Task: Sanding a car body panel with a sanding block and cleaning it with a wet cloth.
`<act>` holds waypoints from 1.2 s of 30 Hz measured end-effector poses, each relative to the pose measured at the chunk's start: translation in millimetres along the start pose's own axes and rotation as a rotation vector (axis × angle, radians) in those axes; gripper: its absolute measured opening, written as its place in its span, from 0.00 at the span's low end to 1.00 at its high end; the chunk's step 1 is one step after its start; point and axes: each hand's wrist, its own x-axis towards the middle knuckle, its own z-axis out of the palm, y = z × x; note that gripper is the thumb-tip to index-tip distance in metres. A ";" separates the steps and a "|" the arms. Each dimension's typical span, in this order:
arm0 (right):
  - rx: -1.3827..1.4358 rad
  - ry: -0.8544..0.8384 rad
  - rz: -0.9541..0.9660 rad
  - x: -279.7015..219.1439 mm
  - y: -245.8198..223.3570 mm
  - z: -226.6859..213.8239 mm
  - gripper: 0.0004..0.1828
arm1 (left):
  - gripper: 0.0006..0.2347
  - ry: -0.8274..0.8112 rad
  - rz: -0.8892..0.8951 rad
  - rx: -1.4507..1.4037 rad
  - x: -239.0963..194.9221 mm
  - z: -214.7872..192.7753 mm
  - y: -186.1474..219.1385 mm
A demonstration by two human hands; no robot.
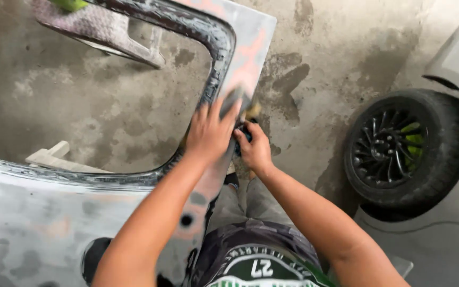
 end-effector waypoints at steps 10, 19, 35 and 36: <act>0.055 -0.085 0.050 7.3 3.8 -4.2 0.17 | 0.25 -0.032 -0.053 0.036 73.7 35.3 -10.8; -0.062 -0.057 0.004 4.6 -8.1 -8.4 0.19 | 0.27 0.025 0.042 0.065 68.5 23.1 -13.3; -0.086 -0.132 -0.062 -3.2 -1.6 -11.7 0.21 | 0.24 -0.104 0.000 0.025 88.0 27.7 -0.1; -0.115 -0.145 -0.038 -4.0 -5.5 -14.1 0.20 | 0.24 -0.054 0.026 0.042 74.2 24.6 1.1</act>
